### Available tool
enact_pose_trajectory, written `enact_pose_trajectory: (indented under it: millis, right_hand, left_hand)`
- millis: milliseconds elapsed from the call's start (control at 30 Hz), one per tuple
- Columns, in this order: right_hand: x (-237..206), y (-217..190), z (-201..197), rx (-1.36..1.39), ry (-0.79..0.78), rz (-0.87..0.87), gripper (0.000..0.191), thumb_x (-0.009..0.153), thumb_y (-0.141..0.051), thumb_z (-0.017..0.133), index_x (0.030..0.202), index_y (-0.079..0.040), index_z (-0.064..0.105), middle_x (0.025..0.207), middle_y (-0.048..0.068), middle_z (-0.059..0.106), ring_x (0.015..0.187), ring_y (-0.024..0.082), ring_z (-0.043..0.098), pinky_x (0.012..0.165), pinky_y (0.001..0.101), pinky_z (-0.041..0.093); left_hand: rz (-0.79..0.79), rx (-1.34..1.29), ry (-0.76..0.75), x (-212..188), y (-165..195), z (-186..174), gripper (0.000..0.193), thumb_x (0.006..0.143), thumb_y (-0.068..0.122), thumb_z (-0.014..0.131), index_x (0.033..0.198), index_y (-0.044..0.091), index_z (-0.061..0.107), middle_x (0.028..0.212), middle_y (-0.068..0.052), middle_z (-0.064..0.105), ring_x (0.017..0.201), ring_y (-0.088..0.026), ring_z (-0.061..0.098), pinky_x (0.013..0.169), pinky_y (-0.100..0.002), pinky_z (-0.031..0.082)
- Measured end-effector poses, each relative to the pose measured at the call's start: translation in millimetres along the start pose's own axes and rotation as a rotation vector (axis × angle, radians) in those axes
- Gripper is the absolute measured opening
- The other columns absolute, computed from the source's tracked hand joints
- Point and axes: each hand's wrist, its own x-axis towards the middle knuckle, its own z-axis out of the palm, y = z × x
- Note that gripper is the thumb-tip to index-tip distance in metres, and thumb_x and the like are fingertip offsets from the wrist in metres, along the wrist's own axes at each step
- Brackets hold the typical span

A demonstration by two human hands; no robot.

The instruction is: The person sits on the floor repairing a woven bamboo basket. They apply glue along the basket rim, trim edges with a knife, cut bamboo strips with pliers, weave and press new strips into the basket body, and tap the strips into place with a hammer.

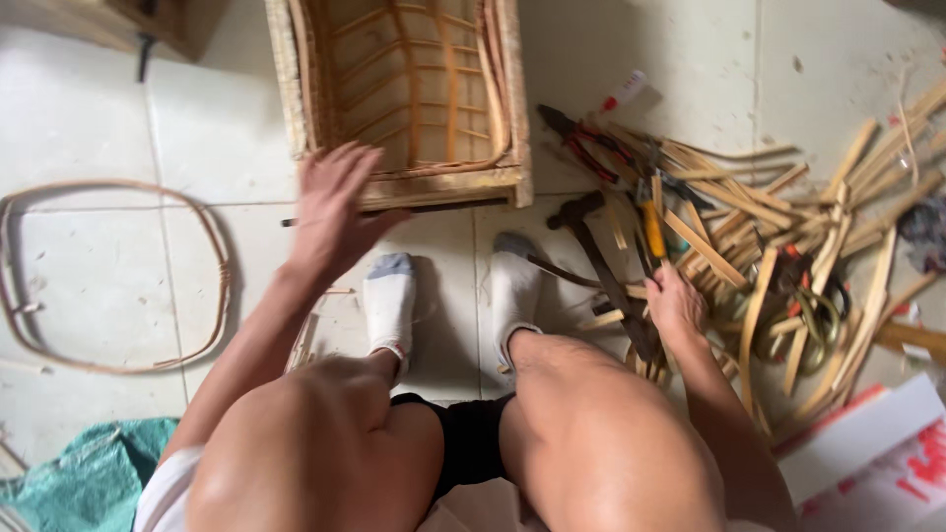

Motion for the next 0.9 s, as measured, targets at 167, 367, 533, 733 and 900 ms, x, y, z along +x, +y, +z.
enact_pose_trajectory:
  millis: [167,367,533,733,900]
  right_hand:
    - [-27.5,38.0,0.4,0.109,0.166,-0.003,0.018,0.104,-0.031,0.066,0.108,-0.013,0.069,0.097,0.018,0.070,0.089,0.044,0.066,0.075,0.0516,0.052]
    - [-39.0,43.4,-41.7,0.634,0.495,-0.079,0.018,0.112,-0.005,0.062,0.122,0.008,0.054,0.107,0.013,0.067,0.098,0.016,0.067,0.079,0.0276,0.056]
    - [-33.0,-32.0,-125.7,0.772,0.160,0.017,0.019,0.116,-0.011,0.064,0.124,0.005,0.058,0.090,0.011,0.062,0.072,0.015,0.057,0.063,0.0278,0.045]
    - [-28.5,-167.9,-160.1,0.271,-0.168,-0.741,0.068,0.101,-0.021,0.063,0.159,0.002,0.034,0.136,0.032,0.059,0.108,0.039,0.068,0.088,0.0447,0.058]
    - [-4.1,-235.2,-178.3,-0.169,-0.449,-0.615,0.058,0.098,-0.031,0.058,0.154,-0.022,0.042,0.095,0.019,0.069,0.077,0.040,0.068,0.068,0.0502,0.056]
  left_hand:
    - [-0.139,-0.057,-0.255,42.9,14.9,50.3,0.062,0.081,0.049,0.085,0.118,0.005,0.063,0.108,-0.014,0.071,0.104,-0.032,0.066,0.096,-0.046,0.050]
    - [-0.037,-0.048,-0.042,31.7,12.1,85.6,0.056,0.075,0.048,0.084,0.107,0.006,0.065,0.095,-0.013,0.073,0.091,-0.030,0.069,0.085,-0.045,0.052]
    - [-0.048,-0.118,-0.143,-1.5,32.6,93.9,0.049,0.087,0.049,0.076,0.111,0.008,0.065,0.101,-0.010,0.073,0.094,-0.026,0.069,0.087,-0.040,0.054]
    - [-0.067,-0.118,-0.305,-11.1,42.3,80.1,0.066,0.091,0.052,0.073,0.129,0.000,0.057,0.115,-0.015,0.068,0.107,-0.030,0.065,0.095,-0.041,0.052]
    - [0.118,0.072,-0.070,4.1,56.8,71.8,0.099,0.072,0.055,0.071,0.145,-0.002,0.040,0.137,-0.022,0.057,0.127,-0.034,0.052,0.110,-0.054,0.035]
